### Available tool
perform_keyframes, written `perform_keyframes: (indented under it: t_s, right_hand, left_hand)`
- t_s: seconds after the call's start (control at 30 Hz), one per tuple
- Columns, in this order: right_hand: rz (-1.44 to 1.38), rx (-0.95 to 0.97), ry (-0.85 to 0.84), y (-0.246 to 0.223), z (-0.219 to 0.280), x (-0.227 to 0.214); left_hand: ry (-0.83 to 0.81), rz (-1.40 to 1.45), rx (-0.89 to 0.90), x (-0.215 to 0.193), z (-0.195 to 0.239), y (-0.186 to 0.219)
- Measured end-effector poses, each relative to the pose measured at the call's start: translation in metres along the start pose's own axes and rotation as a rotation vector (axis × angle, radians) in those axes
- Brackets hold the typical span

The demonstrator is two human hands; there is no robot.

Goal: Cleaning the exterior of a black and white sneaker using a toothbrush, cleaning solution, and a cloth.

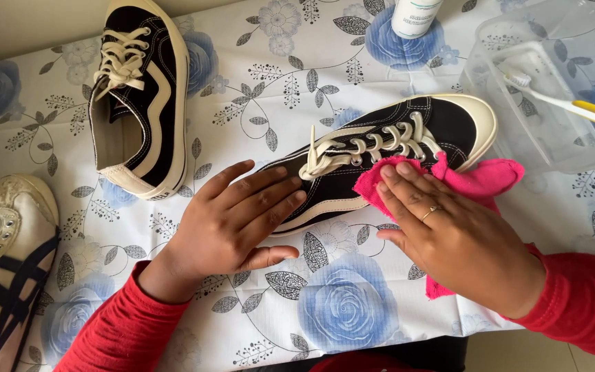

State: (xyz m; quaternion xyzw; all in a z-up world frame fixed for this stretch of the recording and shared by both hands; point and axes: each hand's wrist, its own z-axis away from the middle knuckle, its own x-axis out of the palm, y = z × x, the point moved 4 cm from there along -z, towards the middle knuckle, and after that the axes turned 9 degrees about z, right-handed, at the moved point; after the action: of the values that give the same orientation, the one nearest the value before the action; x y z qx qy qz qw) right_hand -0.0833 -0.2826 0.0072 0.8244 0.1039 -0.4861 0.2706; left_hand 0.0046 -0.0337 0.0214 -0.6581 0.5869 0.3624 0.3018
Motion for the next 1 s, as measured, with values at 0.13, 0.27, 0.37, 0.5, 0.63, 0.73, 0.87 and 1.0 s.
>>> perform_keyframes:
  t_s: [0.13, 0.27, 0.37, 0.5, 0.63, 0.73, 0.87, 1.0]
  right_hand:
    - [-0.077, -0.15, 0.022, -0.01, -0.001, 0.007]
    - [-0.174, -0.168, 0.022, -0.013, -0.002, 0.013]
    - [-0.157, -0.041, -0.049, 0.004, -0.008, 0.0]
    - [-0.074, -0.027, -0.057, 0.001, 0.001, 0.007]
    - [-0.062, -0.156, 0.003, -0.011, -0.005, 0.008]
    - [-0.092, -0.217, 0.039, -0.017, -0.012, 0.012]
    - [-0.175, -0.286, 0.086, -0.018, -0.023, 0.015]
    - [-0.19, -0.354, 0.114, -0.026, -0.034, 0.017]
  left_hand:
    - [-0.005, 0.028, -0.006, 0.001, -0.001, -0.001]
    - [0.003, 0.015, 0.001, 0.0, -0.001, -0.001]
    - [0.009, 0.015, -0.001, 0.001, 0.001, -0.001]
    - [-0.013, 0.044, -0.005, 0.001, 0.003, -0.003]
    - [-0.032, 0.182, -0.025, 0.002, 0.006, -0.005]
    - [-0.033, 0.233, -0.029, 0.003, 0.008, -0.006]
    - [-0.011, 0.224, -0.024, 0.003, 0.008, -0.006]
    - [-0.014, 0.233, -0.033, 0.002, 0.009, -0.006]
